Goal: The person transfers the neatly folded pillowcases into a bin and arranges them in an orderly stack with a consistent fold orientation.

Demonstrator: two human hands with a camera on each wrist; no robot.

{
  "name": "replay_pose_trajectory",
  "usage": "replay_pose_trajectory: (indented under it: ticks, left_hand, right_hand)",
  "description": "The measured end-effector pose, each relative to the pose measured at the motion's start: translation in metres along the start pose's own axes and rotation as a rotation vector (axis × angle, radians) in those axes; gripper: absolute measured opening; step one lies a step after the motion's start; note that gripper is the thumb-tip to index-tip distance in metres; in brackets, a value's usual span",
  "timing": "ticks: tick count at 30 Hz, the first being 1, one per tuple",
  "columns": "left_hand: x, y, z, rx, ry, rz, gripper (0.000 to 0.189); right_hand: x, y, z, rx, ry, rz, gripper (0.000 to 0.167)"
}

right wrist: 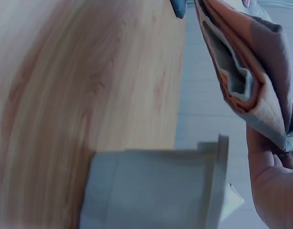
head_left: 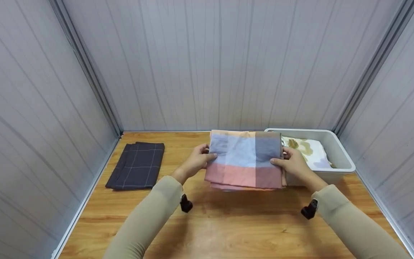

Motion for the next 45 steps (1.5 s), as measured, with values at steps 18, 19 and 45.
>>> replay_pose_trajectory:
  ticks: [18,19,45]
  left_hand:
    - [-0.026,-0.023,0.015,0.027,0.029,0.051,0.020]
    - [-0.027,-0.025,0.017,0.027,0.033,0.049,0.020]
    - [-0.047,-0.076,0.039,0.031,0.037,-0.067,0.035]
  right_hand:
    - [0.009,0.034,0.009,0.009,0.015,0.039,0.047]
    - [0.010,0.035,0.009,0.009,0.010,0.045,0.046]
    - [0.001,0.083,0.014,-0.090,-0.082,0.092,0.031]
Point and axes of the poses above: each hand's wrist, its own z-axis towards the middle knuckle, its own y-axis out of the back of the hand, x = y × z, the point moved 2 cm from there along z, towards the middle knuckle, and after that the axes turned 9 degrees about z, right-handed, at the moved point
